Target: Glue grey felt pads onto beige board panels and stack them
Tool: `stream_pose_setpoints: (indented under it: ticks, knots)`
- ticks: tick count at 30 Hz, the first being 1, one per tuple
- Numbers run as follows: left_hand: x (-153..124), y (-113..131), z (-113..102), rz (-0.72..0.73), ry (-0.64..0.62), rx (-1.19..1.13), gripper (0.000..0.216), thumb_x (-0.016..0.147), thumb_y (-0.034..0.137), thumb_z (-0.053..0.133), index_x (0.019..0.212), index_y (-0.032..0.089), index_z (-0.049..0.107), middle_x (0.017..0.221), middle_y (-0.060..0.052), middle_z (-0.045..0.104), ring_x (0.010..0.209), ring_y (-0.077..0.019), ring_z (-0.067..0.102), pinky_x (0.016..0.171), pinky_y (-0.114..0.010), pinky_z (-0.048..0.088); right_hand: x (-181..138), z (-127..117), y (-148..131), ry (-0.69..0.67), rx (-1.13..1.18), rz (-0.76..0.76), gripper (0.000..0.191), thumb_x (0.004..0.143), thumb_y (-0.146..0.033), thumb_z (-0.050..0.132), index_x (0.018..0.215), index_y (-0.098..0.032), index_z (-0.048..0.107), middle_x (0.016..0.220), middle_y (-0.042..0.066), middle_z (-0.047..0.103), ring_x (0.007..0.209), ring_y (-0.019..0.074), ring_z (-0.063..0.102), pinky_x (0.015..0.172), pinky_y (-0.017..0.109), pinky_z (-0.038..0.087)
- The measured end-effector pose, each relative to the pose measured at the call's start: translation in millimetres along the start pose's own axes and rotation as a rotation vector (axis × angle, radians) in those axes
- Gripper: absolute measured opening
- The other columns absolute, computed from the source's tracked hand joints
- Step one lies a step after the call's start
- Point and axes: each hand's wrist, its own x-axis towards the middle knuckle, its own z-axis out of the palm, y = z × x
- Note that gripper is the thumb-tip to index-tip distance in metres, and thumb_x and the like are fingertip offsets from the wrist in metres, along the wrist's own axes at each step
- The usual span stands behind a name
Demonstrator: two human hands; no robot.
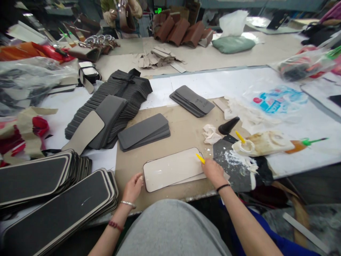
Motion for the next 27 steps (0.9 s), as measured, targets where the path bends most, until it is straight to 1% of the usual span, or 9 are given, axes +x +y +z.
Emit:
stream_pose_setpoints:
  ticks: [4, 7, 11, 14, 17, 19, 21, 24, 27]
  knots:
    - [-10, -1, -4, -0.129, -0.023, -0.294, 0.033, 0.056, 0.041, 0.066, 0.066, 0.016, 0.048, 0.058, 0.002, 0.054, 0.052, -0.0094, 0.051, 0.053, -0.025, 0.043, -3, -9, -3, 0.051, 0.027, -0.008, 0.040, 0.089, -0.039, 0.030, 0.104, -0.013, 0.056, 0.087, 0.016, 0.064, 0.085, 0.0284, 0.062, 0.069, 0.035, 0.043]
    - [-15, 5, -4, -0.217, -0.086, -0.479, 0.043, 0.050, 0.047, 0.069, 0.058, 0.018, 0.037, 0.047, 0.008, 0.043, 0.040, -0.0045, 0.040, 0.040, -0.018, 0.031, -5, -12, -13, 0.101, 0.070, -0.098, 0.038, 0.089, -0.038, 0.030, 0.100, -0.014, 0.057, 0.084, 0.014, 0.064, 0.083, 0.0259, 0.062, 0.067, 0.031, 0.041]
    - [-19, 13, -4, -0.309, -0.143, -0.619, 0.051, 0.062, 0.048, 0.063, 0.050, 0.021, 0.021, 0.036, 0.012, 0.020, 0.030, -0.0022, 0.022, 0.032, -0.017, 0.015, -10, -13, -32, 0.193, 0.151, -0.230, 0.035, 0.089, -0.036, 0.032, 0.091, -0.013, 0.058, 0.076, 0.011, 0.063, 0.075, 0.0203, 0.060, 0.064, 0.027, 0.038]
    - [-21, 18, -5, -0.369, -0.233, -0.719, 0.052, 0.075, 0.047, 0.053, 0.049, 0.022, 0.016, 0.036, 0.011, 0.015, 0.028, -0.0024, 0.018, 0.031, -0.018, 0.012, -18, -16, -45, 0.218, 0.413, -0.317, 0.039, 0.088, -0.040, 0.030, 0.082, -0.014, 0.058, 0.062, 0.004, 0.058, 0.062, 0.0156, 0.055, 0.058, 0.025, 0.037]
    - [-25, 20, -5, -0.377, -0.326, -0.876, 0.050, 0.074, 0.043, 0.057, 0.049, 0.020, 0.020, 0.038, 0.010, 0.021, 0.032, -0.0020, 0.023, 0.033, -0.017, 0.017, -29, -22, -57, 0.215, 0.769, -0.399, 0.049, 0.085, -0.052, 0.026, 0.077, -0.015, 0.056, 0.056, 0.002, 0.054, 0.054, 0.0137, 0.051, 0.054, 0.024, 0.039]
    - [-27, 18, -4, -0.321, -0.328, -0.902, 0.045, 0.065, 0.035, 0.068, 0.053, 0.019, 0.028, 0.044, 0.009, 0.033, 0.040, -0.0026, 0.035, 0.039, -0.016, 0.025, -35, -24, -63, 0.213, 0.916, -0.435, 0.054, 0.083, -0.059, 0.027, 0.076, -0.015, 0.056, 0.061, 0.004, 0.057, 0.060, 0.0144, 0.054, 0.059, 0.025, 0.043]
    - [-27, 12, -2, -0.227, -0.292, -0.794, 0.035, 0.059, 0.027, 0.071, 0.063, 0.019, 0.037, 0.052, 0.008, 0.042, 0.048, -0.0049, 0.042, 0.046, -0.017, 0.031, -40, -25, -69, 0.226, 0.971, -0.453, 0.057, 0.081, -0.062, 0.027, 0.079, -0.015, 0.058, 0.072, 0.007, 0.062, 0.072, 0.0163, 0.057, 0.069, 0.027, 0.045]
    - [-26, 1, 0, 0.020, -0.154, -0.377, 0.022, 0.064, 0.025, 0.063, 0.078, 0.019, 0.047, 0.061, 0.006, 0.049, 0.057, -0.0088, 0.048, 0.056, -0.022, 0.039, -45, -22, -74, 0.266, 0.933, -0.460, 0.060, 0.082, -0.064, 0.023, 0.084, -0.016, 0.060, 0.082, 0.007, 0.063, 0.082, 0.0180, 0.057, 0.075, 0.030, 0.044]
    - [-22, -8, 1, 0.380, -0.067, 0.101, 0.006, 0.073, 0.024, 0.053, 0.077, 0.019, 0.055, 0.076, -0.001, 0.057, 0.075, -0.0140, 0.053, 0.073, -0.030, 0.044, -48, -15, -82, 0.268, 0.941, -0.480, 0.061, 0.082, -0.065, 0.021, 0.078, -0.016, 0.058, 0.073, 0.006, 0.060, 0.071, 0.0164, 0.055, 0.066, 0.028, 0.045]
